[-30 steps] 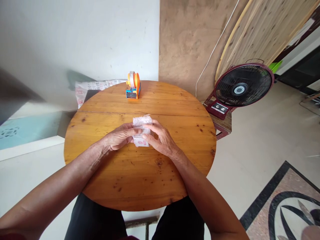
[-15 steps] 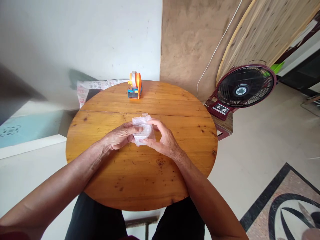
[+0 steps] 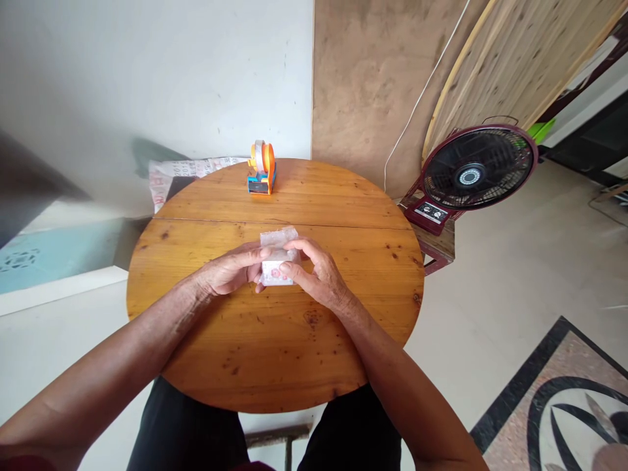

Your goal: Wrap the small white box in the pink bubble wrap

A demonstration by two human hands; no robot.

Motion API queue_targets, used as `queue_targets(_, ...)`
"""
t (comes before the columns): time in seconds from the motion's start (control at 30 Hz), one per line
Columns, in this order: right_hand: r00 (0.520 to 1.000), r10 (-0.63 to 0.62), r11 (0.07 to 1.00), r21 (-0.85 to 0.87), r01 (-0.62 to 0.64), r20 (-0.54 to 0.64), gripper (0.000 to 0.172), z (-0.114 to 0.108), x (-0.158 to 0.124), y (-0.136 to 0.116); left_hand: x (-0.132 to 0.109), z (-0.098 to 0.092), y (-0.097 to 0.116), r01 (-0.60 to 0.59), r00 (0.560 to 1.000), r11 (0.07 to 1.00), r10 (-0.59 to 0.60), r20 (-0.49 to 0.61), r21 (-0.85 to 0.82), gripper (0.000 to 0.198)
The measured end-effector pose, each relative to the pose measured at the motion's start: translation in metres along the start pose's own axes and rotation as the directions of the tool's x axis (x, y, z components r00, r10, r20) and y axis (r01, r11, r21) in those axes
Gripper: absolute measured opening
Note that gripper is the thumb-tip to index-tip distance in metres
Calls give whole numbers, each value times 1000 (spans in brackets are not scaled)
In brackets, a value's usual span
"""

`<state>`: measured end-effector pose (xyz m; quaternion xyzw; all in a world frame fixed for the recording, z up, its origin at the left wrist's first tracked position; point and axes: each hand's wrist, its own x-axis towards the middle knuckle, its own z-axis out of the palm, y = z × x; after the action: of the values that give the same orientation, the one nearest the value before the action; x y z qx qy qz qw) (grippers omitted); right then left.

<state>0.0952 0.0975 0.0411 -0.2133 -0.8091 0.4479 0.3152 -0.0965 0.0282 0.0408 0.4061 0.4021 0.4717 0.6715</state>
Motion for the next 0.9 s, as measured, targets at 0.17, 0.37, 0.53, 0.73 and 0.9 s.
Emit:
queue_targets(0.17,997,73,995,74,-71,-16,32,-1,-2,-1,-2,3,2,0,1000,998,-1,16,70,52)
queue_targets(0.37,989,89,969,241,-58,-120,45,2,-1,4,0,0,-3,-23,1000,998,23,9,60,46)
queue_targets(0.53,979,107,970,234,-65,-174,54,-2,2,5,-1,3,-3,-28,999,999,28,45,17,48)
queue_targets(0.73,974,9,998,61,5,-226,39,-5,6,4,-2,10,-2,50,999,988,-52,13,144,50)
queue_targets(0.9,947,-129,991,-83,109,-294,10,-8,8,6,-1,12,-5,49,999,971,-48,-11,233,41)
